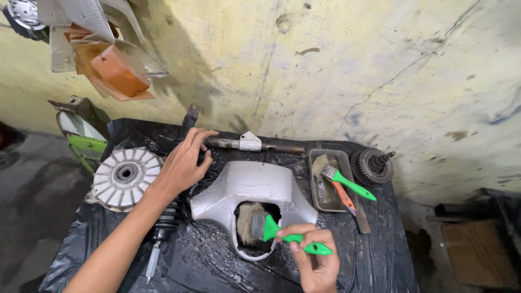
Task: Cleaning a motorcycle fairing part using a brush and liquid solution
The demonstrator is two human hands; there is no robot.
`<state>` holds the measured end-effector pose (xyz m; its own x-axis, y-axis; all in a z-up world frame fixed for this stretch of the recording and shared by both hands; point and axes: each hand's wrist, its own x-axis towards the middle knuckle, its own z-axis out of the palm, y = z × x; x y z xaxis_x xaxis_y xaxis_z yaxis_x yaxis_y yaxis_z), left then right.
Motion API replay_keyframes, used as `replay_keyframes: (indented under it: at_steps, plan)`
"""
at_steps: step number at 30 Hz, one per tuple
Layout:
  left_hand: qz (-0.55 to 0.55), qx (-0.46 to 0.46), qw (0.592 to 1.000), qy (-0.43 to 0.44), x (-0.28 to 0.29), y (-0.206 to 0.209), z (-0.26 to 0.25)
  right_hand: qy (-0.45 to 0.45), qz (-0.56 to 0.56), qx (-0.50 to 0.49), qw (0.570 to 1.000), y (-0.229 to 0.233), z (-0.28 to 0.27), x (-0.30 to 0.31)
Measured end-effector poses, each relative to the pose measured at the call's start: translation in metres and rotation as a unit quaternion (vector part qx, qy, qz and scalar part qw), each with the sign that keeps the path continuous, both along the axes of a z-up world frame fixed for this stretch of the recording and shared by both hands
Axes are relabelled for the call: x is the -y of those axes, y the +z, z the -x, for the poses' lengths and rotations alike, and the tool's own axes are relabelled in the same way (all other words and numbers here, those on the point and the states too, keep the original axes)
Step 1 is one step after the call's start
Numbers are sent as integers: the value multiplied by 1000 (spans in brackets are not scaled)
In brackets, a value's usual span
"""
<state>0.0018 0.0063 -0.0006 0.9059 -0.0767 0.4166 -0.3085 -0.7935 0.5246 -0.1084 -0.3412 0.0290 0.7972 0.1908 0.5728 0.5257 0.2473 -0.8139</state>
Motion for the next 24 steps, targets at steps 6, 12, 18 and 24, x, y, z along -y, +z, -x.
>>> replay_keyframes:
  at_steps: [6, 12, 18, 24]
  plan:
    - [-13, -29, 999, 17, 2, 10, 3, 134, 79, -56, 986, 17, -16, -20]
    - [-19, -31, 999, 14, 3, 13, 4, -57, -23, -75, 995, 20, -46, 3]
    - [-10, -36, 999, 13, 3, 12, 3, 52, 25, -106, 993, 29, -59, 10]
    - [3, -76, 997, 0, 6, 21, 5, -51, 44, -92, 993, 39, -97, 16]
